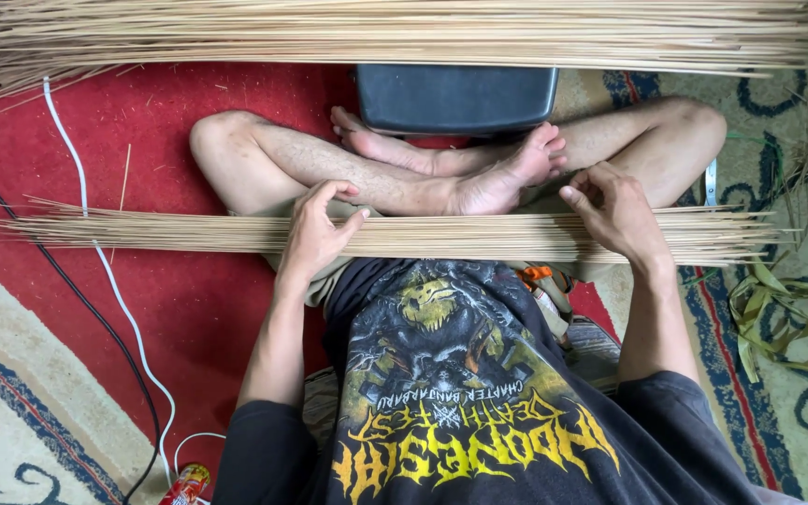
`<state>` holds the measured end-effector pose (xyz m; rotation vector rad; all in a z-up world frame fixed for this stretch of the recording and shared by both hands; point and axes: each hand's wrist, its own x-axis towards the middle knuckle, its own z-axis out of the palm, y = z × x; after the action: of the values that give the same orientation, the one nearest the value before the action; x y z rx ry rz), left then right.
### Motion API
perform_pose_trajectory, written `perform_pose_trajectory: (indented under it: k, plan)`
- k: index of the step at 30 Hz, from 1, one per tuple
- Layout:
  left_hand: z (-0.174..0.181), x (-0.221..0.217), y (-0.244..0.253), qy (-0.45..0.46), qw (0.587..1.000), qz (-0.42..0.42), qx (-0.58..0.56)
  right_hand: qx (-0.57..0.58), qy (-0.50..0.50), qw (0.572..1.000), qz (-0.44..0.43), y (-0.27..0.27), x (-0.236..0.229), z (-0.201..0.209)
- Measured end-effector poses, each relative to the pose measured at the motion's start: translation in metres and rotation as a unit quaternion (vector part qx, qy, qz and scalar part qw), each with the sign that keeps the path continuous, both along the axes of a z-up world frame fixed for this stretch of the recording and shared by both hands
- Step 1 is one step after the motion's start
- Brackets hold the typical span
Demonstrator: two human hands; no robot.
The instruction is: The person organizes and aligns thin wooden sticks into a bundle while sitting on the floor.
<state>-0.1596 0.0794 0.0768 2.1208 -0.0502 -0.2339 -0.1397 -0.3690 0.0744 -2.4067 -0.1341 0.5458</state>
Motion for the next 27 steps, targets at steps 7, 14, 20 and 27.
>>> perform_pose_trajectory:
  k: [7, 14, 20, 27]
  plan:
    - [-0.018, 0.043, -0.019, -0.095, 0.995, 0.020, -0.003, 0.004, -0.153, 0.988, -0.022, 0.027, 0.037, -0.018]
    - [-0.031, 0.097, -0.046, -0.249, 0.967, 0.051, 0.029, 0.011, -0.292, 0.955, -0.060, 0.066, 0.078, -0.024]
    - [-0.042, 0.128, -0.065, -0.367, 0.923, 0.058, 0.103, -0.029, -0.374, 0.926, -0.041, 0.090, 0.104, -0.028]
    - [-0.061, 0.147, -0.069, -0.425, 0.884, 0.047, 0.191, -0.055, -0.420, 0.905, -0.036, 0.110, 0.121, -0.032]
